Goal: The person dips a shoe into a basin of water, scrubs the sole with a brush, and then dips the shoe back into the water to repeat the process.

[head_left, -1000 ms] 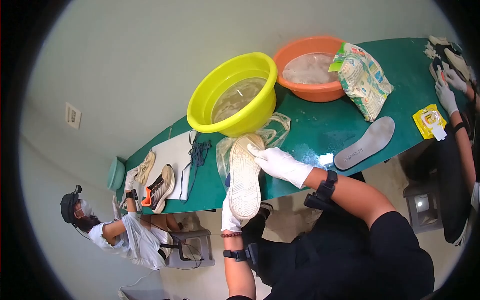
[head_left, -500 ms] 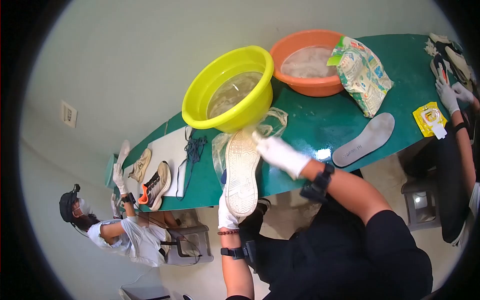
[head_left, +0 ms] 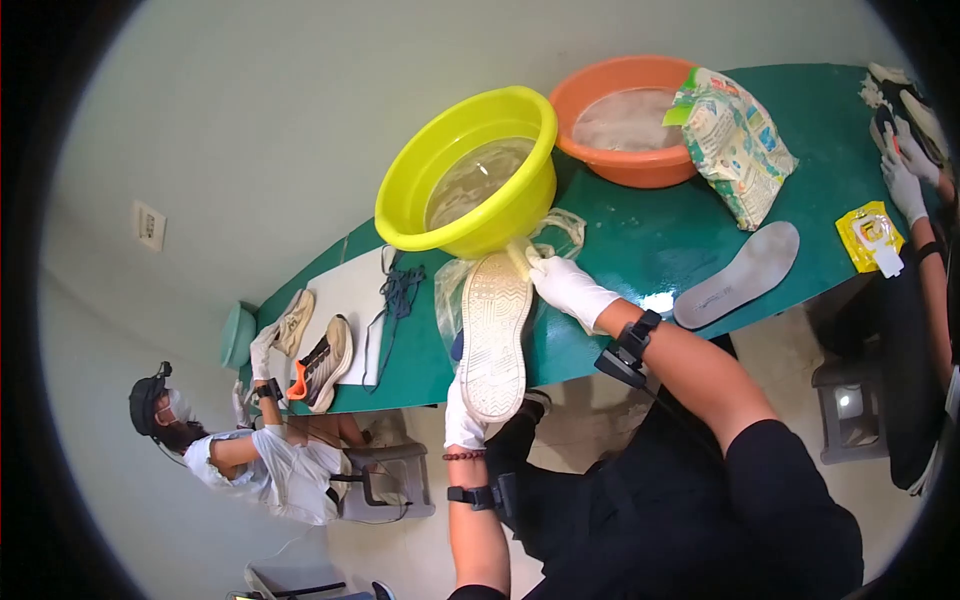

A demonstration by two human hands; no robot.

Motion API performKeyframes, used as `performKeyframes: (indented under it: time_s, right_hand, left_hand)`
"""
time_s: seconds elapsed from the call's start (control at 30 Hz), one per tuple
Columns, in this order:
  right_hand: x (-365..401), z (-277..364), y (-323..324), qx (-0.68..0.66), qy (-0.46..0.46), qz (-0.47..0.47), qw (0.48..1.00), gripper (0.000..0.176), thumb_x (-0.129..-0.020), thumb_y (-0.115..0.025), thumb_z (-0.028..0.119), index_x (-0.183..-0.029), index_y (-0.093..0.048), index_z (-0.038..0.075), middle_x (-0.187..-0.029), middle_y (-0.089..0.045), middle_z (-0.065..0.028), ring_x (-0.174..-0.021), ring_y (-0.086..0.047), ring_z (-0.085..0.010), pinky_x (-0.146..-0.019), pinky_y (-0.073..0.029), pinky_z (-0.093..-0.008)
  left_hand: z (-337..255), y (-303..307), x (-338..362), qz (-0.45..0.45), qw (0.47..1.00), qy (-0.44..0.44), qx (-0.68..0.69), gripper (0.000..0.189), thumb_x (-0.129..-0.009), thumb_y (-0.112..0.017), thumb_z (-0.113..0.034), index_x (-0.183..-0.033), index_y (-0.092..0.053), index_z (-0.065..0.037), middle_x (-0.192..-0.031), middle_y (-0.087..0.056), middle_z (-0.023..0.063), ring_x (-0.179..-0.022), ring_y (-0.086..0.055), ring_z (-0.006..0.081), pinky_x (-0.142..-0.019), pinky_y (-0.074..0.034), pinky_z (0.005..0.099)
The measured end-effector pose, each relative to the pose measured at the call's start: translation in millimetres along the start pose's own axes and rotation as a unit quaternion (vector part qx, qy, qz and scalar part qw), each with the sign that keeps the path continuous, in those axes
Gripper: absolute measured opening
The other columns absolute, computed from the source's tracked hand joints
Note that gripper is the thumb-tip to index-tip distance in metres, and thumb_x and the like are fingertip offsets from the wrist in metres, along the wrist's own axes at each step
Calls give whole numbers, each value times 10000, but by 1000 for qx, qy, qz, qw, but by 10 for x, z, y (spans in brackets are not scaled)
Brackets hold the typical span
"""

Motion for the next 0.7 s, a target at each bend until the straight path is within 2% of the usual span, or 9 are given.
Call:
performKeyframes:
  time_s: [0.1,0.13,0.2,0.27,0.33,0.47,0.6,0.67,0.7]
  right_hand:
    - [455,556,-187,38,29,72,996,588,-1029,-307,479,-1222,-598,6,-1039,-660,-300,-1060,-624,-435,-936,-477,-469]
    - [636,715,-160,24,152,-29,988,617,-1035,-269,509,-1240,-594,27,-1044,-658,-302,-1085,-617,-430,-945,-478,-459]
    - [304,279,-98,33,-19,51,998,612,-1029,-295,528,-1247,-607,49,-1061,-652,-310,-1088,-617,-430,-938,-478,-459]
    - [245,96,157,-84,-99,9,992,559,-1021,-365,511,-1260,-631,82,-758,-653,-150,-604,-627,-277,-615,-527,-432]
    - [435,230,43,-120,-190,93,970,485,-1021,-400,423,-1331,-581,97,-648,-566,-76,-483,-526,-174,-494,-483,-374]
    - [673,599,-222,-16,115,45,992,504,-1028,-361,438,-1366,-533,108,-814,-671,-213,-632,-631,-347,-649,-532,-447]
    - [88,153,-5,25,77,-33,996,544,-1031,-283,450,-1342,-530,79,-983,-649,-308,-905,-649,-447,-812,-517,-495]
    - [352,419,-208,22,11,90,996,484,-1022,-334,380,-1381,-513,109,-1023,-650,-300,-934,-653,-427,-845,-517,-472]
    - [606,766,-227,34,68,114,991,462,-1016,-350,346,-1384,-518,123,-1026,-653,-293,-925,-657,-422,-831,-522,-478]
  left_hand:
    - [26,39,-98,11,999,4,38,412,-1038,-387,-234,-1315,-534,35,-1278,-630,158,-1091,-651,282,-953,-545,399]
    - [1,1,-87,16,1000,-3,18,418,-1042,-394,-250,-1317,-539,28,-1269,-635,160,-1088,-653,285,-956,-543,402]
    - [-33,-75,-19,24,999,-10,-23,429,-1048,-408,-283,-1323,-549,14,-1251,-646,163,-1083,-656,290,-962,-540,407]
    - [49,113,-128,23,1000,-6,-17,434,-1047,-409,-289,-1328,-544,14,-1252,-646,161,-1083,-657,291,-960,-542,408]
    - [-16,152,-117,18,1000,-4,-6,437,-1047,-408,-292,-1331,-540,13,-1253,-647,161,-1083,-658,295,-959,-542,411]
    - [65,57,-139,29,998,22,45,431,-1046,-398,-281,-1332,-540,9,-1258,-644,168,-1084,-657,313,-964,-539,433]
    - [58,93,-139,46,998,14,42,428,-1047,-395,-285,-1324,-546,5,-1250,-649,161,-1080,-661,298,-950,-547,416]
    - [27,168,-182,31,999,4,30,428,-1048,-388,-286,-1320,-548,3,-1246,-650,158,-1076,-663,290,-944,-551,408]
    - [-9,-17,-98,25,999,3,39,418,-1047,-395,-282,-1311,-553,2,-1239,-653,154,-1073,-664,276,-937,-554,394]
Point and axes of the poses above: each hand's wrist, its own x-axis away from the middle knuckle, its own y-axis out of the back of the hand, z = x × y, the point moved 10 cm from there along -x, towards the middle knuckle
